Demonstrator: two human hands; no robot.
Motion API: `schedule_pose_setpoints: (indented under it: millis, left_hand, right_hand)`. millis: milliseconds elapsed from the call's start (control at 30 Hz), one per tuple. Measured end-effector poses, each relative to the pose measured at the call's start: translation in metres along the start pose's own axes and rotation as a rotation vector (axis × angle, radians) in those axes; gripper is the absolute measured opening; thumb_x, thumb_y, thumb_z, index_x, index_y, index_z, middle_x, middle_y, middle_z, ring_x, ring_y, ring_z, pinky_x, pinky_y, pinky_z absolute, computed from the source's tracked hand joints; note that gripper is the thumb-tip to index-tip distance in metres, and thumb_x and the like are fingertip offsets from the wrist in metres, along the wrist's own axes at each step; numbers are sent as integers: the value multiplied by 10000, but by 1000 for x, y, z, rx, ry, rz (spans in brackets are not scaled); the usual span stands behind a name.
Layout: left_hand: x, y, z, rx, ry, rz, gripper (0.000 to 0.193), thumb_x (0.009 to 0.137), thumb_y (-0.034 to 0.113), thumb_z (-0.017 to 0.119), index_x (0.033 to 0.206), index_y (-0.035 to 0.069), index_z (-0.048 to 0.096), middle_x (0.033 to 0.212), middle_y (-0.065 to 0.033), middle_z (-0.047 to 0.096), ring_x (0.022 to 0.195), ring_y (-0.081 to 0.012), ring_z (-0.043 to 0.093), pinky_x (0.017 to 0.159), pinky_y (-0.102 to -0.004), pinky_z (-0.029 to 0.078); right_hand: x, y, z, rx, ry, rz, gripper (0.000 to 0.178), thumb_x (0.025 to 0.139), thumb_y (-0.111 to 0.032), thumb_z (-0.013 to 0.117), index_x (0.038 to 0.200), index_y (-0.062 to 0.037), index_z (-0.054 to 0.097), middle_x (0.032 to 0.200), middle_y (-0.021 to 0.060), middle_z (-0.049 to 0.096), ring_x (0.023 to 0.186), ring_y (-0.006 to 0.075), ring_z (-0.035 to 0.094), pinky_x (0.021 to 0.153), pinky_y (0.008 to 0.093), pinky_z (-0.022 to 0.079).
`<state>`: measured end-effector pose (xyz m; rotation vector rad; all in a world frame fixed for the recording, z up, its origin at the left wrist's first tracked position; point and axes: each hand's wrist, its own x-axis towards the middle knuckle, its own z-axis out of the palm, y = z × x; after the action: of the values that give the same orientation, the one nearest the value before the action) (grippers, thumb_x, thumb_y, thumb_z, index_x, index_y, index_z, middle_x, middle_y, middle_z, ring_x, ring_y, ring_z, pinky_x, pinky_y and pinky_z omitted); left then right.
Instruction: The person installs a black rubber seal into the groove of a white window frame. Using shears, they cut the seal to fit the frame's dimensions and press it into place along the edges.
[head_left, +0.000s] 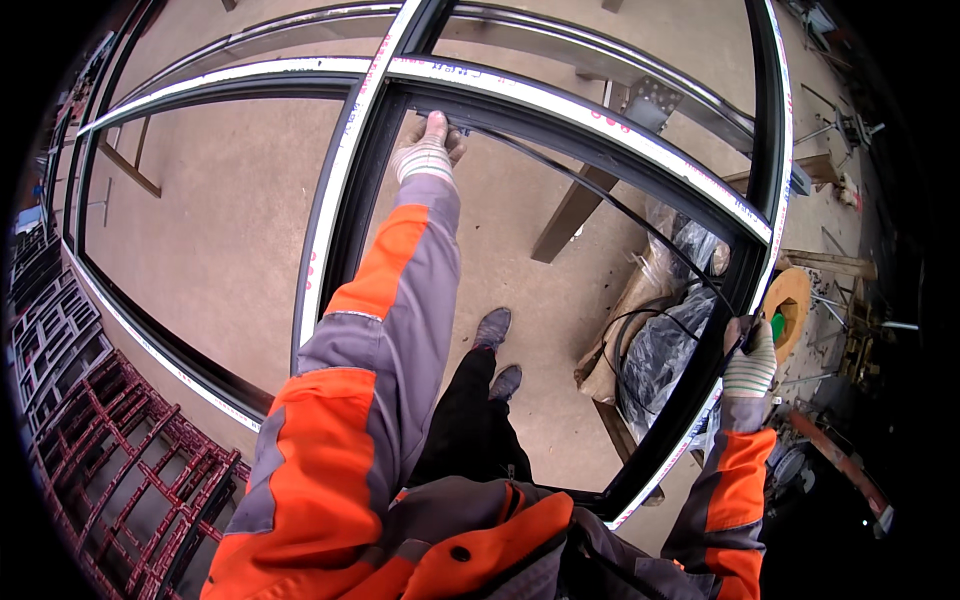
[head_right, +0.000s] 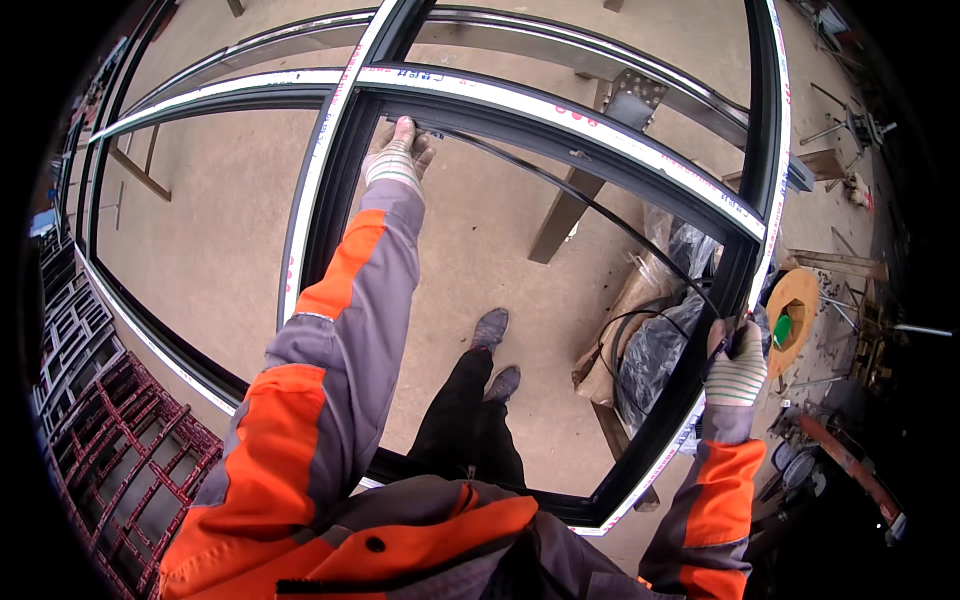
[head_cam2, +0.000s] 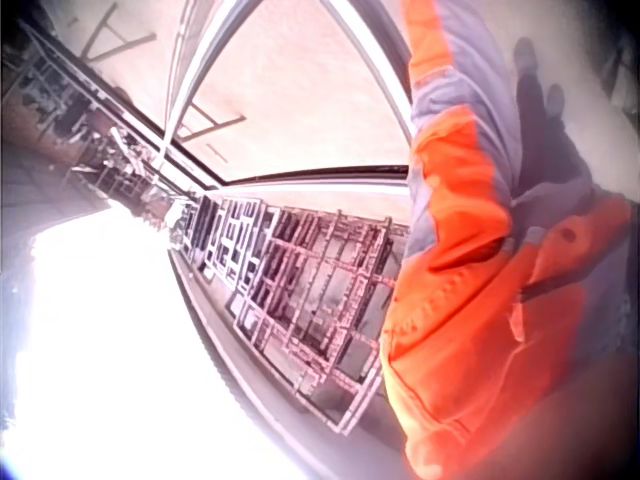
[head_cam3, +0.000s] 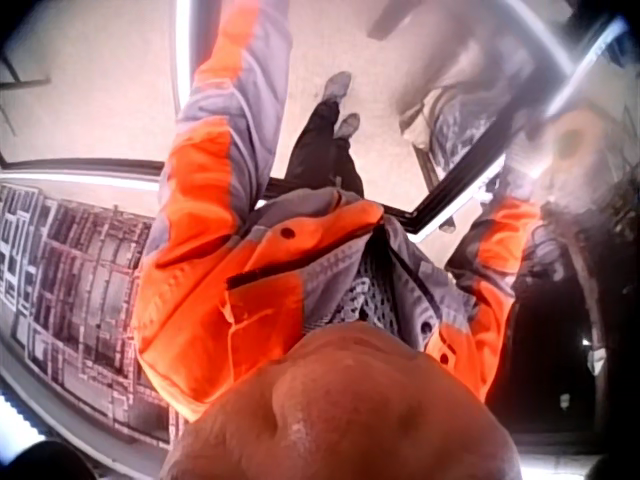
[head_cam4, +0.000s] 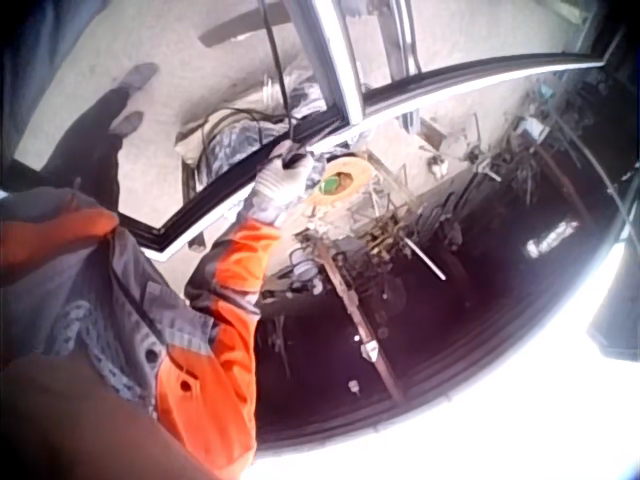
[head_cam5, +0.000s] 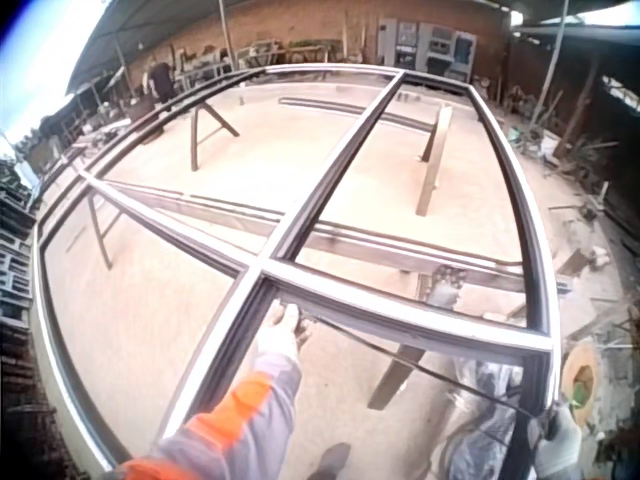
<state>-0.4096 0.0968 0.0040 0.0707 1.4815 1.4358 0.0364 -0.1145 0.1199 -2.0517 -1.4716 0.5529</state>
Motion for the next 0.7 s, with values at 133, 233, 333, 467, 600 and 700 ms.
schedule_pose_setpoints:
  millis: [133,233,333,467,600,700]
  left_hand:
    - [1,0,3,-6,32,21,274,904,163,705,1126,55,584,835,-51,667,683,-141,638,649,-320,563]
    - [2,0,2,-24,43,35,279,901,165,709,1123,50,582,835,-50,668,679,-136,636,640,-308,563]
    - [2,2,0,-10,38,37,281,900,174,712,1116,50,582,832,-49,668,673,-128,630,630,-300,562]
    - [4,0,5,-9,8,27,278,901,195,713,1102,53,584,825,-47,666,658,-121,621,622,-296,561]
    - [5,1,2,-37,30,53,275,905,211,709,1085,43,587,810,-52,660,634,-118,611,596,-288,558]
    - [7,-4,3,-43,33,85,271,908,217,706,1065,29,590,793,-62,654,616,-119,603,564,-282,556]
  right_hand:
    - [4,10,6,43,6,4,101,926,-64,653,987,-28,581,853,3,599,765,78,521,731,223,448]
    - [6,10,10,21,11,39,98,925,-65,655,983,-32,582,846,1,595,768,78,520,731,227,449]
    - [7,15,16,68,19,52,97,928,-72,655,980,-31,584,854,-7,597,774,75,522,737,224,447]
    - [5,16,15,110,22,141,93,931,-80,653,984,-39,588,844,-19,587,769,63,517,729,210,437]
    - [9,15,21,135,3,159,96,934,-87,654,990,-47,587,841,-25,577,766,57,511,725,207,433]
    - [9,17,23,129,-4,139,104,934,-92,658,994,-48,585,841,-27,574,763,56,510,721,209,434]
